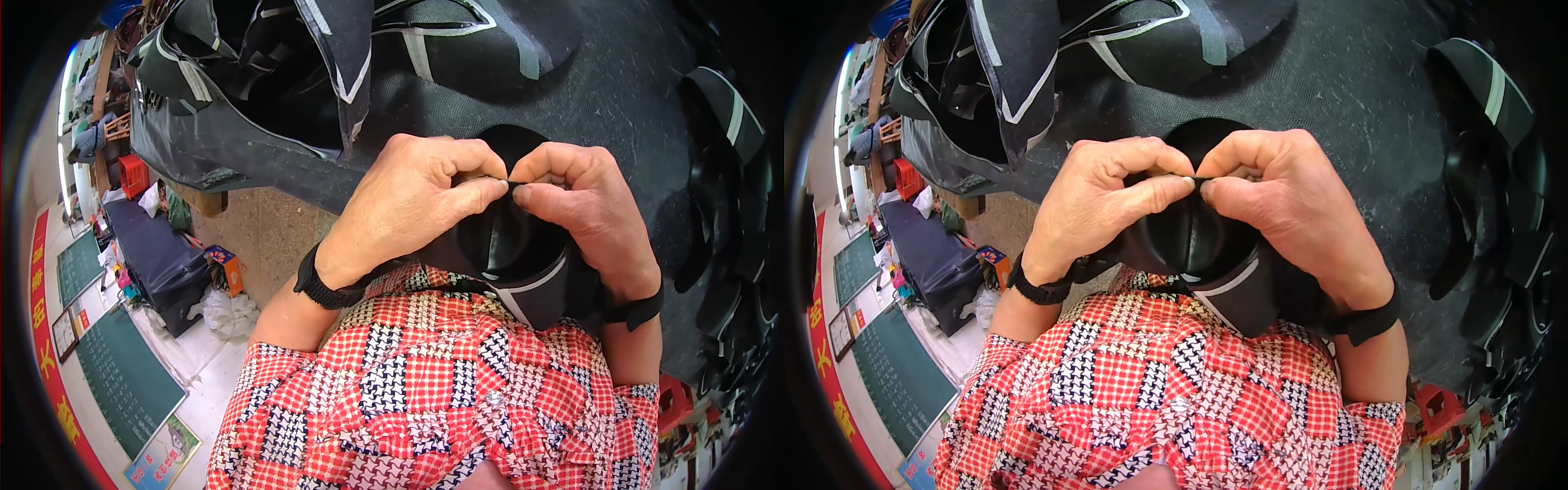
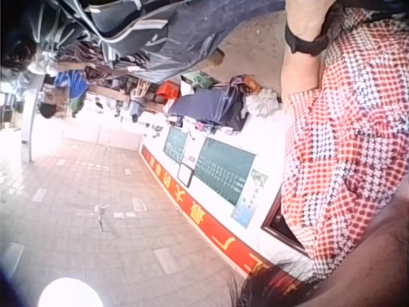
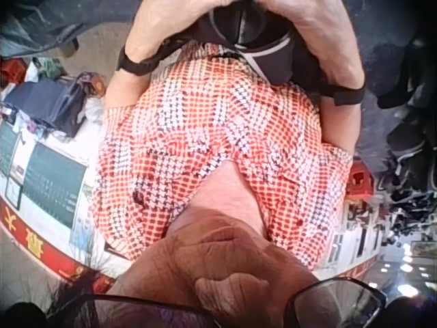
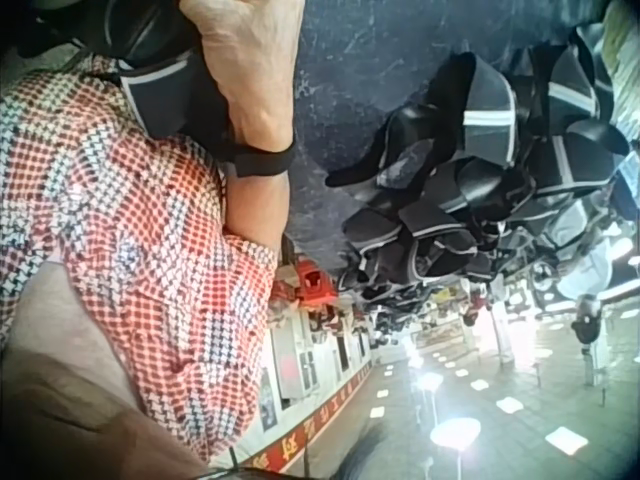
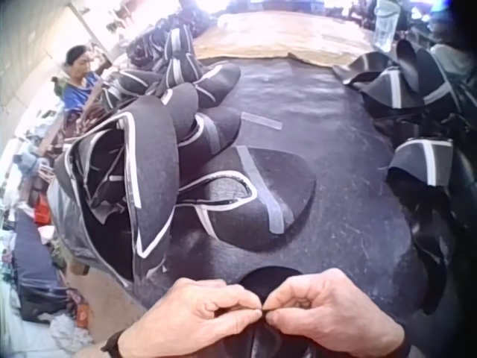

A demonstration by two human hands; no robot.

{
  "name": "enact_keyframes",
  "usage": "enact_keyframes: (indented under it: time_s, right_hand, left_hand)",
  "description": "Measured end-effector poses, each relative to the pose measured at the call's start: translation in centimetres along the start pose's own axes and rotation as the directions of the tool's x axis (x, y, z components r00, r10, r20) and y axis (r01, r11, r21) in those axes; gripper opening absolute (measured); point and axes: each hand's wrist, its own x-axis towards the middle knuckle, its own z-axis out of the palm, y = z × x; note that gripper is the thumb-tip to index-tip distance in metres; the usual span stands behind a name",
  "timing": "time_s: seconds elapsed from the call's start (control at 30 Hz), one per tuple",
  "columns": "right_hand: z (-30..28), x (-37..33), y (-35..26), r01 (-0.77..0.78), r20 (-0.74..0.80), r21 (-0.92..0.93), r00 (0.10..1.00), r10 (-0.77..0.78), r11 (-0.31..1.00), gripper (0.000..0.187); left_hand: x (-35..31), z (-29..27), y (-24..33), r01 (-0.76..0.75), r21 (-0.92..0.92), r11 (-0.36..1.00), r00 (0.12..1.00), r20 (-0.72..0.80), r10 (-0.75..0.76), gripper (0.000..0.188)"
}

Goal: Inspecting and handling black shoe components in a manufacturing setting.

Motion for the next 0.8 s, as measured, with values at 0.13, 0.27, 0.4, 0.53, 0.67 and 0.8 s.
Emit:
enact_keyframes:
  time_s: [0.13,0.27,0.4,0.53,0.67,0.8]
  right_hand:
    - [0.1,0.1,0.1,-0.002,0.048,-0.096,0.999,0.006,0.995,0.013]
    - [0.4,-0.2,0.3,-0.105,0.064,0.044,0.993,0.102,0.994,0.019]
    - [0.4,-1.5,0.0,-0.079,0.075,0.162,0.995,0.068,0.984,0.036]
    - [1.1,-1.9,-0.4,-0.117,-0.006,0.262,0.992,0.123,0.958,0.026]
    - [1.5,-1.7,-0.5,-0.039,-0.027,0.311,0.998,0.050,0.950,0.022]
    - [1.5,-1.4,-1.2,0.126,-0.057,0.191,0.991,-0.117,0.973,0.020]
  left_hand:
    - [-0.2,0.2,-0.3,-0.031,0.024,0.999,0.999,-0.015,0.031,0.011]
    - [-0.5,0.7,-0.7,0.181,-0.336,0.924,0.983,0.067,-0.168,0.010]
    - [-1.0,0.5,-0.1,0.216,-0.464,0.859,0.976,0.083,-0.201,0.008]
    - [-1.6,0.4,0.1,0.228,-0.491,0.841,0.972,0.071,-0.222,0.008]
    - [-2.2,0.1,0.6,0.135,-0.428,0.894,0.987,-0.024,-0.161,0.008]
    - [-3.4,0.7,1.2,-0.016,-0.339,0.941,0.982,-0.183,-0.049,0.006]
